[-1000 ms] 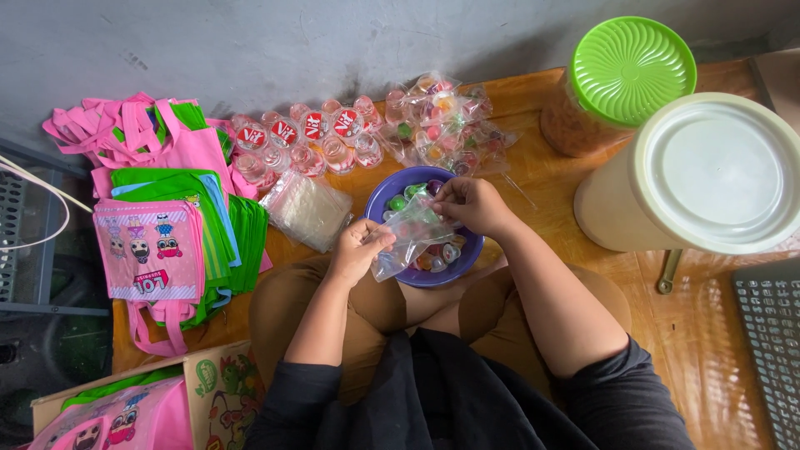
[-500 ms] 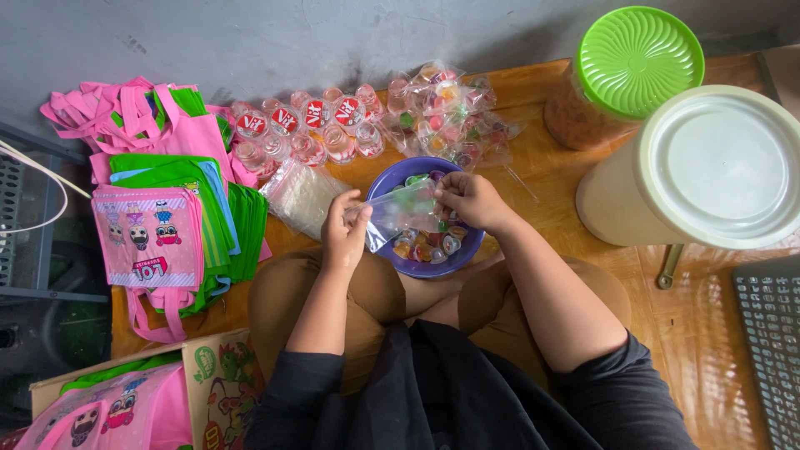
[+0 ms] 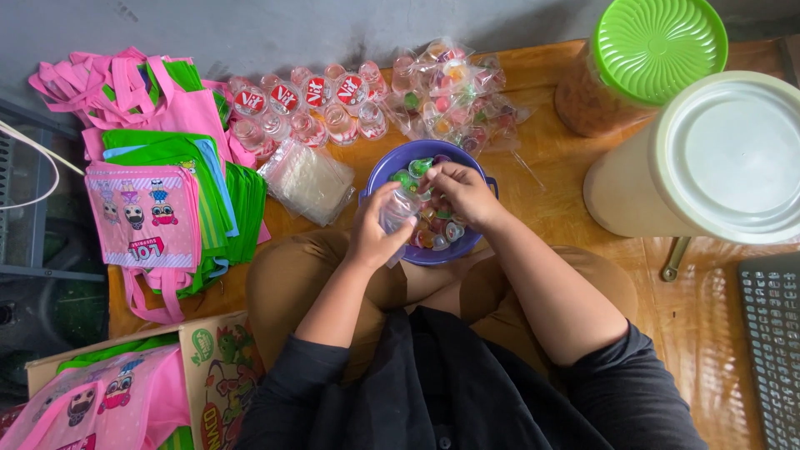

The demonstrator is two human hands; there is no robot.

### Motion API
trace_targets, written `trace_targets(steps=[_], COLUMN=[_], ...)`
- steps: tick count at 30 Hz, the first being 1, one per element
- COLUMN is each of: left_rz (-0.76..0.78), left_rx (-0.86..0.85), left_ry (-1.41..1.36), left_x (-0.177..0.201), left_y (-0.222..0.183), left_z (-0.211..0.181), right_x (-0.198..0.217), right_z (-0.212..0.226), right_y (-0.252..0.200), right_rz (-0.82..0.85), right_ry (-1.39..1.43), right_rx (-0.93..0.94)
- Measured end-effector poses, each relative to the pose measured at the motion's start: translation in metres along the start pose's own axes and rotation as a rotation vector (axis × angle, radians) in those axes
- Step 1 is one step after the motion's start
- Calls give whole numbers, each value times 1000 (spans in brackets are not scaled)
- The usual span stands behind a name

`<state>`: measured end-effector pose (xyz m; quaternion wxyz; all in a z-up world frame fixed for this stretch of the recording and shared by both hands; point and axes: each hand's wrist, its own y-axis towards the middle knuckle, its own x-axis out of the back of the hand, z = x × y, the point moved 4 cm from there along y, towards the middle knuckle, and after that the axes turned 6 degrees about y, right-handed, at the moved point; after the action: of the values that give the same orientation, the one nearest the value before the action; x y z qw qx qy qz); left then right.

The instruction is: The person places individual small cups of jelly candies into clear plastic bags by hand.

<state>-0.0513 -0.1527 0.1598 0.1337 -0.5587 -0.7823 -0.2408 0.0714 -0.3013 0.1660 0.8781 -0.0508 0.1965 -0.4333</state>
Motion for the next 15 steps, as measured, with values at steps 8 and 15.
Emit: trace_targets(steps=[8, 15], left_rz=[41, 34], left_rx=[242, 247], left_ry=[-705, -911], left_x=[0, 1], left_y=[7, 9], left_z=[60, 75], right_x=[68, 67], right_z=[-159, -188], right_y=[53, 60], right_rz=[368, 469], right_ry=[-1374, -1508], right_rx=[-199, -219])
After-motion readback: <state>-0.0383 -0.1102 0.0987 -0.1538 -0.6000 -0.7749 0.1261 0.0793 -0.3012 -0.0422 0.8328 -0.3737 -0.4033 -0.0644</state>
